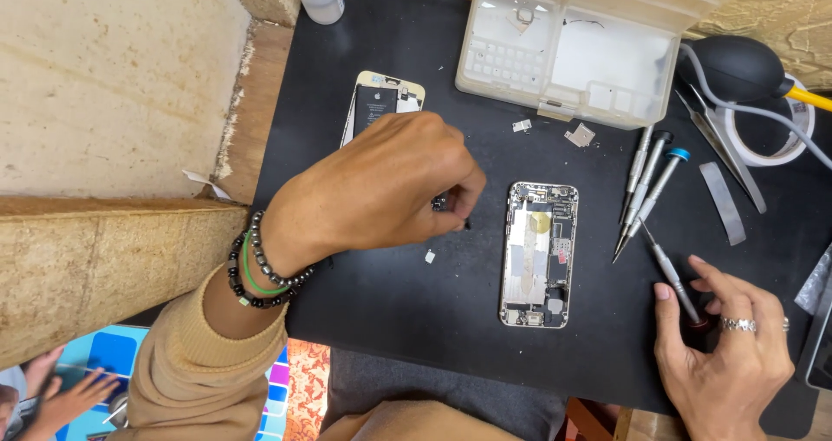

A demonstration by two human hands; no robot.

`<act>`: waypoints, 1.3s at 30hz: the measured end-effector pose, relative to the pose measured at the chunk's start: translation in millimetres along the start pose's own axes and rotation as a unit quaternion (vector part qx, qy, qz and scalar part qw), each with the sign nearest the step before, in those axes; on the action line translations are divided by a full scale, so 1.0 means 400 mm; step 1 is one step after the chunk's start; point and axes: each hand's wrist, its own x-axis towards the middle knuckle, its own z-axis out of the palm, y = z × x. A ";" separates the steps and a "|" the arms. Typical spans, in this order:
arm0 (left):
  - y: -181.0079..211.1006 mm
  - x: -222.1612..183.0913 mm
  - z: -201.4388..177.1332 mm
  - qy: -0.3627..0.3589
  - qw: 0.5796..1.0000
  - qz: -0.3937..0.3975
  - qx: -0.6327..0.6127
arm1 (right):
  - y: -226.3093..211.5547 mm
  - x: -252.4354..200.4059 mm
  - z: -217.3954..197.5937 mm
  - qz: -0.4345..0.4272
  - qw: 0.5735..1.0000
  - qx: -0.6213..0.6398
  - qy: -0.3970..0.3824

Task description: A technician performs delicate internal repairs on a smartphone, using a screwdriver and tweezers to manage small screws and components.

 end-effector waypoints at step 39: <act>0.013 0.047 0.052 0.185 0.973 0.138 -0.025 | 0.015 0.169 0.035 -0.016 0.991 -0.120 0.062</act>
